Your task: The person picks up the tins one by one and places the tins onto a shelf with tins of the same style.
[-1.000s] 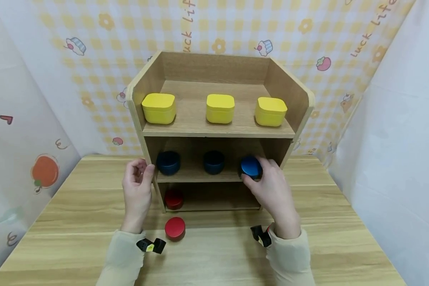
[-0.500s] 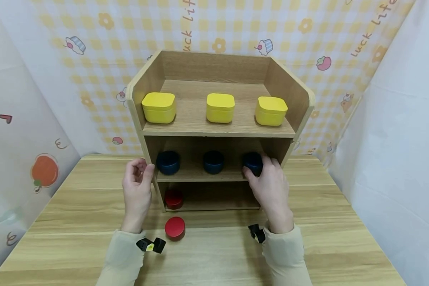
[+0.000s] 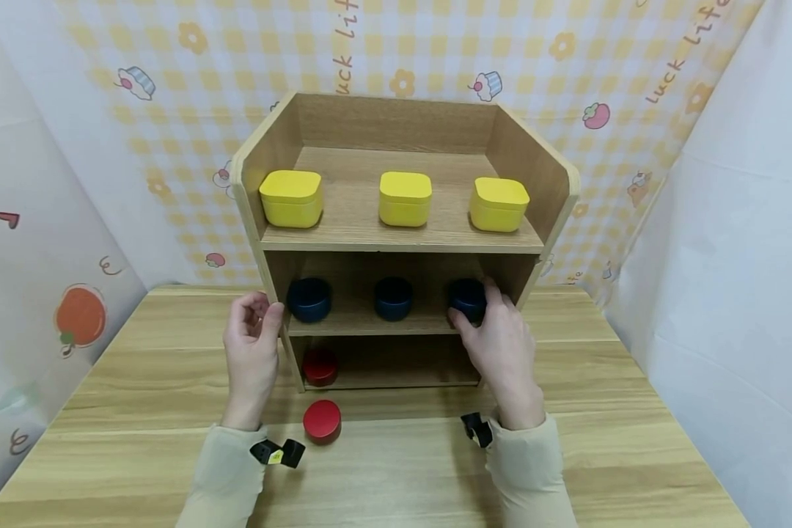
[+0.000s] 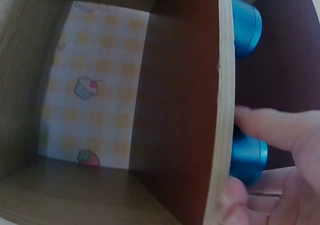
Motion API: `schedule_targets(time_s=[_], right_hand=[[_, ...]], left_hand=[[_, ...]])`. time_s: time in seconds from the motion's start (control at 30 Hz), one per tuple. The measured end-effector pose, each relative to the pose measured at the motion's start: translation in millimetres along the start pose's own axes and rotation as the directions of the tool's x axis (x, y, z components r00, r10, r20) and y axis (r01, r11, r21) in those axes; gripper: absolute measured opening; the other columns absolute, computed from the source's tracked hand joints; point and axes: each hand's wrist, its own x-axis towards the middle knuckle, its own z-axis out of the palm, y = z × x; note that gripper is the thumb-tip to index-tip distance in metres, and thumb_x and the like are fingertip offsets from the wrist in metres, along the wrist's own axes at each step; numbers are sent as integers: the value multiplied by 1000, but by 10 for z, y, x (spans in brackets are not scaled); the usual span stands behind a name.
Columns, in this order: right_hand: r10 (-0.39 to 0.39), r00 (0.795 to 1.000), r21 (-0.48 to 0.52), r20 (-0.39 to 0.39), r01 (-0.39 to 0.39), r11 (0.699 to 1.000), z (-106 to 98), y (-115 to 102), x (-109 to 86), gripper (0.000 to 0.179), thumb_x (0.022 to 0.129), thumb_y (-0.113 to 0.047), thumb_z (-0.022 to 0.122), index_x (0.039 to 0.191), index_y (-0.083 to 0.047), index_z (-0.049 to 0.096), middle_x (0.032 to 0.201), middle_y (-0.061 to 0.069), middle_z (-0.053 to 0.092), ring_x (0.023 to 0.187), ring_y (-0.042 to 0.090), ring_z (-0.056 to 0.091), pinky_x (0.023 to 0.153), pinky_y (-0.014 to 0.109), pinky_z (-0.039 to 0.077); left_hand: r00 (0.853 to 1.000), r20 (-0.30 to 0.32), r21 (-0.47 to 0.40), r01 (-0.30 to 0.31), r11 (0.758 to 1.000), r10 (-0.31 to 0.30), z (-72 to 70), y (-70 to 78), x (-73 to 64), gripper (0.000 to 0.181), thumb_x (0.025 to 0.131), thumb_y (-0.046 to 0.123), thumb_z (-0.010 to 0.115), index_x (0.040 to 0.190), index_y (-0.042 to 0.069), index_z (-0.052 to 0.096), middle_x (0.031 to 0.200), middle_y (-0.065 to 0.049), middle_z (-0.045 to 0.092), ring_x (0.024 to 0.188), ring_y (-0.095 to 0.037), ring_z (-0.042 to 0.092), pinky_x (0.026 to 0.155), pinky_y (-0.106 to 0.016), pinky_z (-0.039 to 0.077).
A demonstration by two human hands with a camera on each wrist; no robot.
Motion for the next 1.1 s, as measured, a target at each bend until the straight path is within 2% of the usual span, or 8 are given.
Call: schedule_targets(time_s=[0.17, 0.33, 0.43, 0.5, 0.6, 0.73, 0.97, 1.1], right_hand=[[-24, 999, 18, 47, 23, 1000, -80, 0, -35, 91, 84, -45, 74, 151, -4, 29, 129, 27, 55, 105, 47, 59, 82, 59, 46], [-69, 994, 18, 90, 68, 998, -199, -17, -98, 92, 86, -48, 72, 154, -7, 24, 135, 24, 52, 106, 45, 59, 83, 60, 46], [-79, 990, -11, 118, 81, 997, -274, -33, -151, 87, 87, -49, 70, 153, -9, 28, 136, 21, 51, 106, 42, 60, 80, 60, 46], [-83, 989, -32, 120, 88, 996, -320, -49, -186, 82, 88, -49, 69, 151, -10, 34, 132, 19, 55, 100, 39, 62, 75, 59, 48], [-98, 990, -47, 104, 103, 994, -378, -82, -234, 74, 88, -48, 69, 146, -12, 42, 110, 13, 64, 82, 28, 64, 64, 50, 49], [-116, 990, -53, 80, 120, 991, -449, -135, -299, 66, 88, -48, 69, 141, -14, 50, 80, 1, 59, 65, 15, 54, 53, 38, 43], [-151, 984, -37, 99, 155, 987, -487, -216, -366, 59, 87, -46, 70, 136, -15, 56, 97, -2, 68, 69, 11, 56, 53, 36, 43], [-205, 969, -1, 140, 207, 978, -453, -277, -394, 56, 87, -43, 72, 133, -13, 59, 93, -5, 66, 68, 9, 54, 53, 33, 43]], left_hand=[[1000, 0, -10, -1, 1000, 1, -3, -13, 4, 13, 95, 1, 61, 106, 6, 57, 92, -2, 51, 86, -15, 49, 76, -20, 41], [1000, 4, -13, -8, 1000, 8, -10, -27, 12, 13, 95, 2, 61, 107, 6, 57, 93, -2, 51, 86, -15, 49, 75, -20, 40], [1000, 6, -11, -12, 1000, 12, -12, -31, 9, 13, 95, 1, 61, 107, 6, 57, 93, -2, 51, 86, -15, 49, 75, -20, 40], [1000, 6, -22, -13, 1000, 13, -11, -33, 7, 13, 95, 1, 61, 106, 5, 57, 93, -2, 51, 86, -15, 48, 75, -20, 40], [1000, 5, -31, -18, 999, 18, -11, -36, 6, 13, 95, 0, 61, 107, 4, 57, 92, -2, 51, 86, -15, 48, 75, -19, 40], [1000, 2, -33, -18, 999, 18, -10, -33, 7, 13, 94, 0, 61, 106, 4, 57, 92, -2, 51, 85, -15, 49, 74, -19, 40], [1000, 1, -32, -14, 999, 14, -9, -36, 8, 13, 94, 0, 62, 106, 4, 57, 92, -2, 51, 85, -15, 49, 74, -19, 40], [1000, 1, -31, -13, 999, 13, -9, -32, 6, 13, 94, 0, 62, 106, 3, 57, 92, -2, 51, 85, -15, 49, 74, -19, 40]])
